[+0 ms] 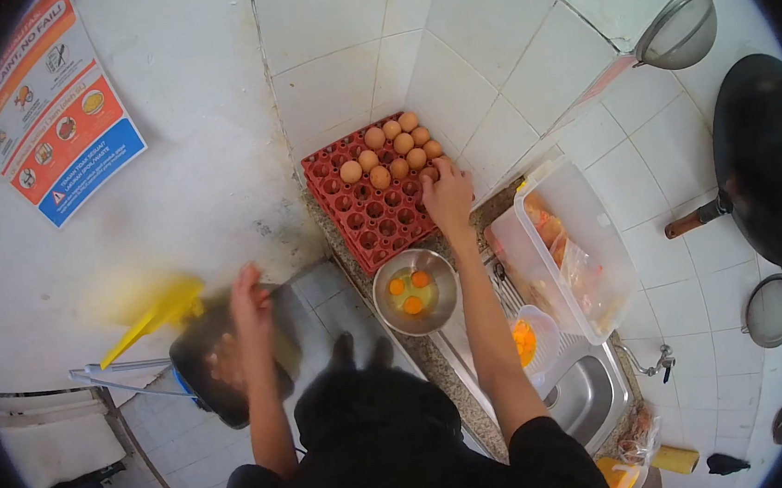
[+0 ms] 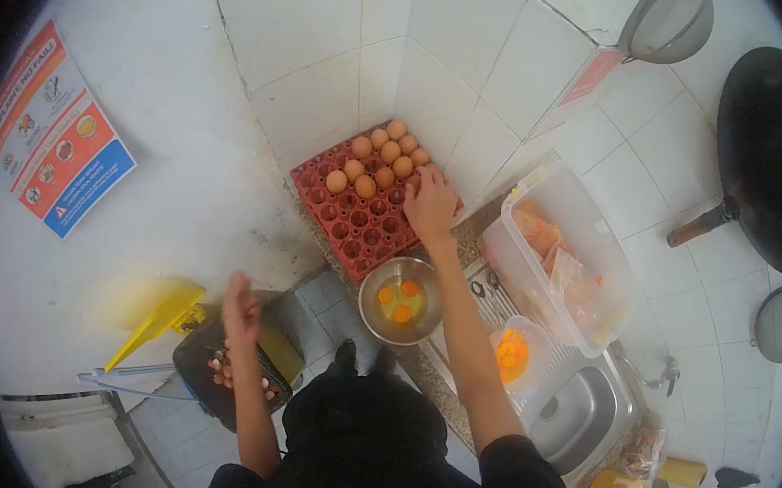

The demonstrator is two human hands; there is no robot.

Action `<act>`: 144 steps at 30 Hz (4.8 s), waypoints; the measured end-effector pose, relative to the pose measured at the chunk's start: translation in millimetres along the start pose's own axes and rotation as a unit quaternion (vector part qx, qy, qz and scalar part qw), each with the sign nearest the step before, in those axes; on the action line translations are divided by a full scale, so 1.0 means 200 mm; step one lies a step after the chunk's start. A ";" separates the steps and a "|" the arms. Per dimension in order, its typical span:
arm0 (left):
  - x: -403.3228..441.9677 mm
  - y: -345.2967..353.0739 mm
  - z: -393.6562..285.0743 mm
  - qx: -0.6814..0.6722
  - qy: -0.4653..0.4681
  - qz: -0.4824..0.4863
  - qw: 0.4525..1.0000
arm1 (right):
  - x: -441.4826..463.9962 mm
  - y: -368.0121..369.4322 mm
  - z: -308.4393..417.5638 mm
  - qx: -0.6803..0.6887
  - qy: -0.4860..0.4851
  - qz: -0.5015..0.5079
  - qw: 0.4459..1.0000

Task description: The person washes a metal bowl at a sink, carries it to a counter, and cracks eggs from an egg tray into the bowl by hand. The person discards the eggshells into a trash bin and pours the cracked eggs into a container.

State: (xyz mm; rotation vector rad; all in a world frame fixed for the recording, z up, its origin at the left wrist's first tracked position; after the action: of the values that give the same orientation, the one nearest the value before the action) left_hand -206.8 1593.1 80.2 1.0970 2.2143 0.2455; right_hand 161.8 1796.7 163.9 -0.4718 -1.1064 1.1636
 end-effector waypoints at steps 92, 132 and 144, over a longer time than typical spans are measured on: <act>-0.13 -1.16 0.30 0.029 -0.003 -0.159 0.987 | 0.13 0.34 0.35 -0.183 -0.069 0.187 0.963; -0.27 0.94 0.58 0.433 0.155 0.418 0.783 | -0.97 -0.11 -0.07 0.613 0.412 0.175 0.651; -0.29 0.94 0.61 0.505 0.177 0.393 0.748 | -0.95 -0.07 -0.16 0.499 0.388 0.195 0.750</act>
State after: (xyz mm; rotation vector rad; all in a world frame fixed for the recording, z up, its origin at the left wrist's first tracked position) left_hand 16.3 1654.6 92.8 2.7662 1.9966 -0.5418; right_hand 199.1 1628.7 78.3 -0.2657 0.4236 1.5196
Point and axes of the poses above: each hand's wrist, its own x-axis towards the middle knuckle, its own y-axis out of the palm, z = x × y, the point moved 1 cm from there along x, towards the middle knuckle, and after that the axes turned 2 degrees about x, right-handed, at the moved point
